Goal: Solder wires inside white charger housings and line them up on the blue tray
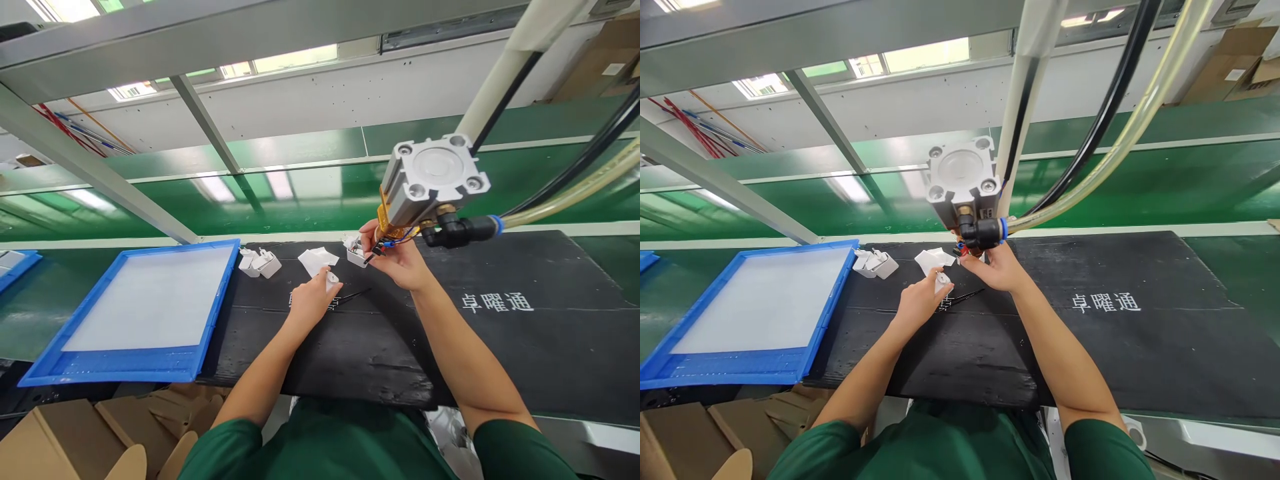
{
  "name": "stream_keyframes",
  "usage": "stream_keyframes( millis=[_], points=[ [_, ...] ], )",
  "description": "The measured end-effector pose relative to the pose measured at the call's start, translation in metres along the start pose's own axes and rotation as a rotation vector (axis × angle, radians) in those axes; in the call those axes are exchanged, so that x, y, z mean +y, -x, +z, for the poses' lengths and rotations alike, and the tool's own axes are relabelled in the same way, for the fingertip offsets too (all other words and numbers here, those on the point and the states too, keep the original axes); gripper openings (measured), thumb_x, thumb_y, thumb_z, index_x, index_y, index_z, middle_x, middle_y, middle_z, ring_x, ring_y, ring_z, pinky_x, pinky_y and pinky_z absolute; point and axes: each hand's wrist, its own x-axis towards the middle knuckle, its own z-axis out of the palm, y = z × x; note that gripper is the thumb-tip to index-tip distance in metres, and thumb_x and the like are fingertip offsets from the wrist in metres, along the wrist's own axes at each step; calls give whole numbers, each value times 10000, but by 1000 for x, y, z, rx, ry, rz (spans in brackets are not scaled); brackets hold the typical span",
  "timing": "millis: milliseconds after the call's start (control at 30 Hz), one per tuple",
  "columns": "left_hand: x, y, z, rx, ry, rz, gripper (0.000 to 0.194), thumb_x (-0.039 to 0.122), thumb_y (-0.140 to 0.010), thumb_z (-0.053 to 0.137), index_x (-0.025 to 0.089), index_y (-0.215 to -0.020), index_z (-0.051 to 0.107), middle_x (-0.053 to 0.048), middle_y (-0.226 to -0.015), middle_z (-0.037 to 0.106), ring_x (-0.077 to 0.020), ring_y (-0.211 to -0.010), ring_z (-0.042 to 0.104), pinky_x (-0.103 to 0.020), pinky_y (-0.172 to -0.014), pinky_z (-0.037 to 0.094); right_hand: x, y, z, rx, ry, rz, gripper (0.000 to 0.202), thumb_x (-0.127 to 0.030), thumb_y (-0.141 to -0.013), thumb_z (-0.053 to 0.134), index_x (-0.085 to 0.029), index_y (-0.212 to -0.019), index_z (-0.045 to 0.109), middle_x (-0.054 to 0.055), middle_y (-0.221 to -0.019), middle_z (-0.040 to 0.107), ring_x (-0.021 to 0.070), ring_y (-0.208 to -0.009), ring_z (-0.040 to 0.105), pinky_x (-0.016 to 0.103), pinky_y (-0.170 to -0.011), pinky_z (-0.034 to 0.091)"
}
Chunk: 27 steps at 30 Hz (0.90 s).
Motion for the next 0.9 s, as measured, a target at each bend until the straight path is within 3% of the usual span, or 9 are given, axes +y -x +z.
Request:
stream_keyframes(
  millis=[100,267,467,600,700,800,900],
  points=[
    [2,1,5,-22,1,8,577,467,-930,545,211,-1424,392,-168,-1240,660,-345,-946,714,-382,-767,509,0,0,1,13,-4,-9,404,-539,-788,691,-250,-1048,581,8,-774,542,166,-710,541,323,-615,466],
    [-1,-2,5,-19,21,26,492,427,-964,485,189,-1388,410,-143,-1166,684,-327,-962,706,-361,-771,494,1,1,1,22,-29,-34,366,-487,-795,710,-266,-1051,571,1,-787,530,153,-694,538,319,-617,473],
    [-42,-15,-17,286,-40,-119,419,450,-924,547,163,-1228,536,-147,-1047,692,-332,-1102,602,-385,-868,469,4,1,-6,2,-8,-35,321,-442,-807,710,-274,-1050,584,17,-828,554,160,-697,533,350,-643,498],
    [-63,-23,-20,313,-85,-251,340,319,-879,620,165,-1180,583,-161,-1081,675,-374,-1146,543,-478,-928,452,7,0,-13,-19,11,-27,330,-430,-816,704,-278,-1085,587,21,-852,583,172,-737,555,349,-651,503],
    [-66,-23,-19,364,-35,-257,426,289,-882,624,127,-1268,543,-188,-1147,628,-399,-1173,505,-526,-957,438,10,-1,-18,-11,21,-13,315,-432,-814,705,-266,-1059,596,20,-853,594,173,-752,562,348,-677,502],
    [-60,-18,-21,523,9,-234,601,351,-884,636,82,-1382,437,-229,-1238,551,-421,-1212,460,-560,-992,411,12,-3,-19,11,11,-4,344,-467,-801,708,-258,-1050,595,13,-845,594,166,-739,562,342,-685,488],
    [-45,-15,-19,614,137,-105,660,454,-872,645,112,-1393,425,-213,-1295,528,-390,-1252,457,-531,-1059,382,14,-5,-19,24,-13,7,392,-508,-772,719,-251,-1037,587,7,-839,582,157,-718,549,341,-687,481]
  ],
)
